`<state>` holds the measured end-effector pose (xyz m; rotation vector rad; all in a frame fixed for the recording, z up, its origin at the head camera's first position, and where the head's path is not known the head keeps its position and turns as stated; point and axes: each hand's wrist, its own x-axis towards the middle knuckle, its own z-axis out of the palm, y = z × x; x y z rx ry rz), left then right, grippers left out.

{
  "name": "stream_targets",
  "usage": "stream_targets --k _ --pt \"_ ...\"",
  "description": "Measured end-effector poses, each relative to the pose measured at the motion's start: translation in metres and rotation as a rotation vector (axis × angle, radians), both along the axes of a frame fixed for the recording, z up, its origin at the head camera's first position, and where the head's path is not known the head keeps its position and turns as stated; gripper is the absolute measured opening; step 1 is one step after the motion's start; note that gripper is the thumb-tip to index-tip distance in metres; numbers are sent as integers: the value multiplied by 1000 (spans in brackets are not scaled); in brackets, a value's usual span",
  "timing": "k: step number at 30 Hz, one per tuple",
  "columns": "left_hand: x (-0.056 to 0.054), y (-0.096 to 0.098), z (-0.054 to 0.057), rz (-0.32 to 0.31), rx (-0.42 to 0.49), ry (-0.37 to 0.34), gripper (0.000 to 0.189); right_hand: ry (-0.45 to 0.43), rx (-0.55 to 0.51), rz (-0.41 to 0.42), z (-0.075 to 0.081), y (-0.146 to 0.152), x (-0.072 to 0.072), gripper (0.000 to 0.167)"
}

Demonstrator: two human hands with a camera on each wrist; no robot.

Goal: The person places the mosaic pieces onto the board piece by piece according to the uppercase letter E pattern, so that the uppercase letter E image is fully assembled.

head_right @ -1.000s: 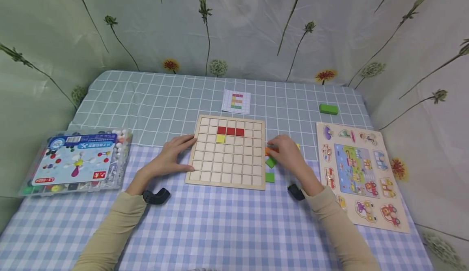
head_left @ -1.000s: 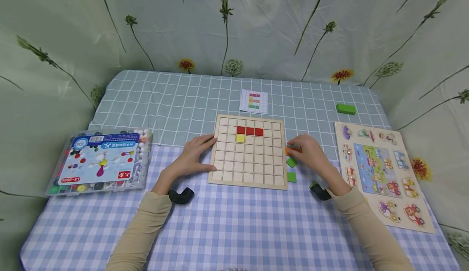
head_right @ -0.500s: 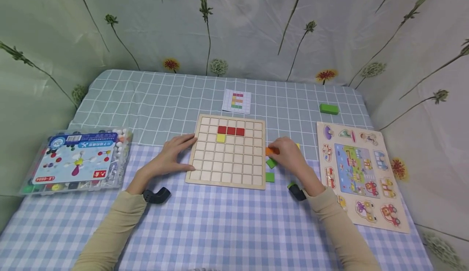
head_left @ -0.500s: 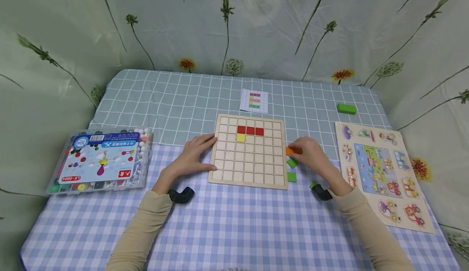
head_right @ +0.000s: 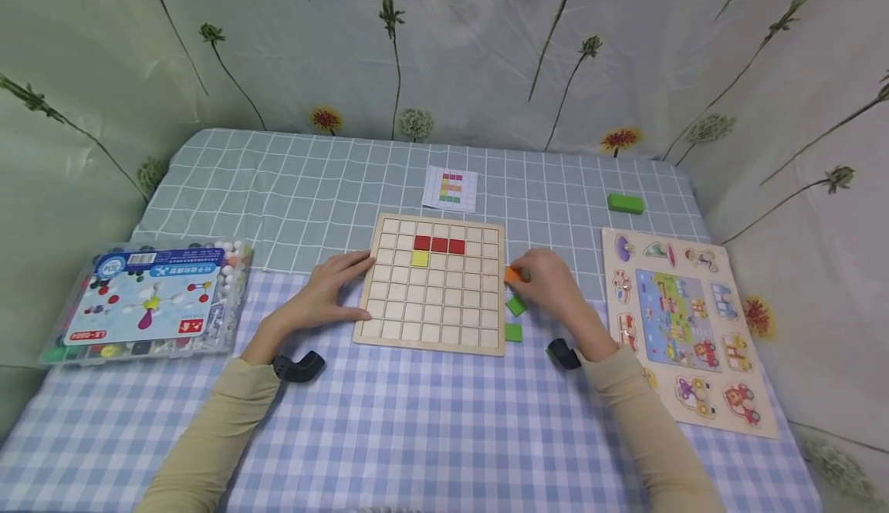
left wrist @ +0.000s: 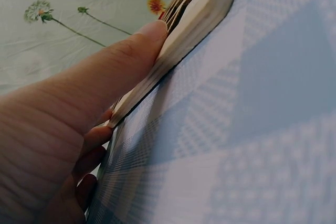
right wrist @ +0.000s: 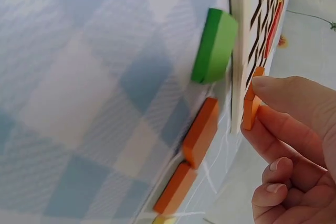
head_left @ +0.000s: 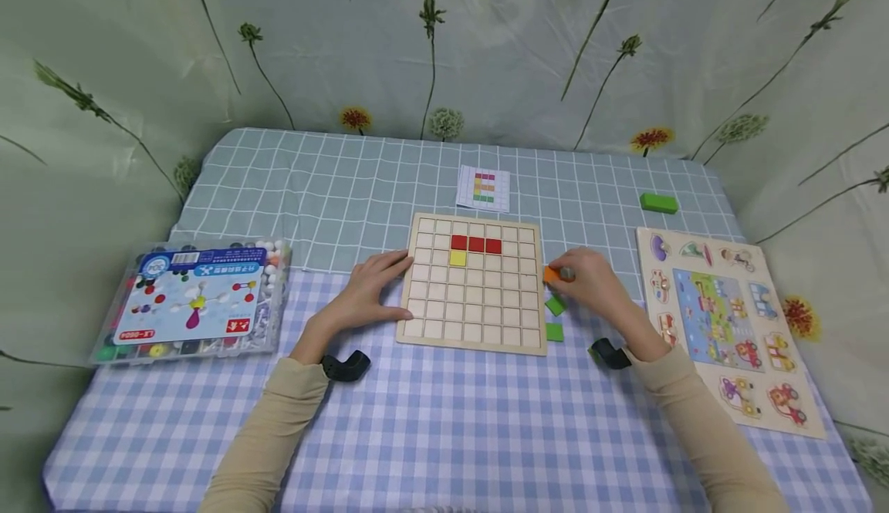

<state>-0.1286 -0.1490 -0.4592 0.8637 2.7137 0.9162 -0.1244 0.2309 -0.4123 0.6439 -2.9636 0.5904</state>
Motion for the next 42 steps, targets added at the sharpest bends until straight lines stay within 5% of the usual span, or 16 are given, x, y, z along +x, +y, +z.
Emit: stream_targets --k 9,22,29,42 --pt "-1 1 -1 0 -1 2 92 -78 12 -13 8 -19 -6 24" --pt "0 -1 1 -6 13 5 92 -118 -43 85 12 -59 -16 25" --pt "0 0 1 -3 9 4 92 -51 -18 180 6 -77 -20 18" --pt "0 0 0 -1 5 2 92 -36 22 190 4 -108 -20 14"
